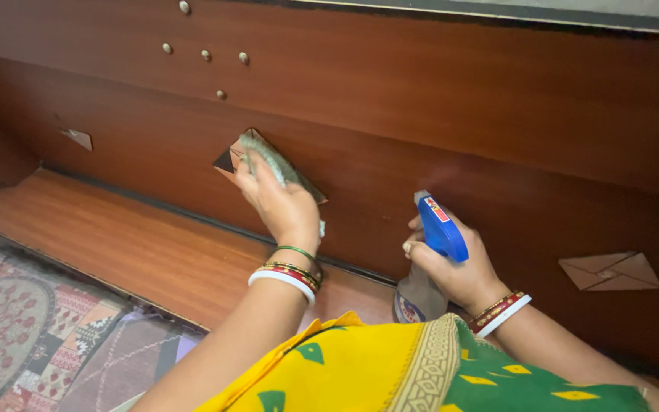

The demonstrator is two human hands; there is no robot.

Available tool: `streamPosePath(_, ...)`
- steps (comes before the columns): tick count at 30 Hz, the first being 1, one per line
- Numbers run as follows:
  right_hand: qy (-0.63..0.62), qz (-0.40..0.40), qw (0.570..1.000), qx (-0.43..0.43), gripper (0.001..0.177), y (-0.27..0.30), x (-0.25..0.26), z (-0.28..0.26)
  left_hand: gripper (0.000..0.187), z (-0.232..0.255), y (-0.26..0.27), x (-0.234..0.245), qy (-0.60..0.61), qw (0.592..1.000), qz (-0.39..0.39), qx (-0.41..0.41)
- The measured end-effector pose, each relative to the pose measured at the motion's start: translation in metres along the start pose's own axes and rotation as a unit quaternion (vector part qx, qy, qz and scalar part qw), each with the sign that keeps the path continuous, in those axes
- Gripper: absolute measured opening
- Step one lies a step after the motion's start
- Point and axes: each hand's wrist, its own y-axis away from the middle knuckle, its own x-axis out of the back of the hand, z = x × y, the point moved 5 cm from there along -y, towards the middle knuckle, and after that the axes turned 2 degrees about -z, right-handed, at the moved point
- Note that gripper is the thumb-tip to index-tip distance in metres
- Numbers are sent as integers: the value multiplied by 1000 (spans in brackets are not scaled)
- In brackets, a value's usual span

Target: The person sprays a wooden headboard with a blue spray bottle and wipes it with a cloth. They move along the headboard, spraying and wiping different sections, including around decorative inlays and metal studs.

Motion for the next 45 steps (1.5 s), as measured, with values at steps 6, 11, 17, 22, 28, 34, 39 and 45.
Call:
streamPosePath(6, -28, -5, 1000, 6, 34, 4, 1, 1, 59, -51, -16, 1, -29, 978, -55, 200)
streamPosePath(11, -43, -2, 999, 0, 33, 3, -4, 1, 65, 8, -18, 2, -58, 998, 19, -25)
streamPosePath(17, 0, 7, 1000, 4, 31, 4, -3, -2, 66, 1, -19, 9, -66, 992, -31, 102)
streamPosePath(22, -17, 8, 1000, 1, 33, 8, -3, -4, 69, -34, -32, 15, -84, 980, -68, 169)
streamPosePath(28, -45, 6, 999, -3, 34, 8, -6, -5, 67, 16, -26, 14, -79, 997, -1, -10)
streamPosePath(34, -30, 6, 1000, -6, 33, 9, -4, -6, 68, -17, -45, 21, -81, 983, -42, 159)
streamPosePath(39, -22, 13, 1000, -3, 33, 8, -4, -7, 77, -18, -46, 17, -121, 981, -36, 148)
streamPosePath(45, -27, 17, 999, -17, 33, 5, -6, -3, 72, 16, 24, 5, -88, 993, -44, -58)
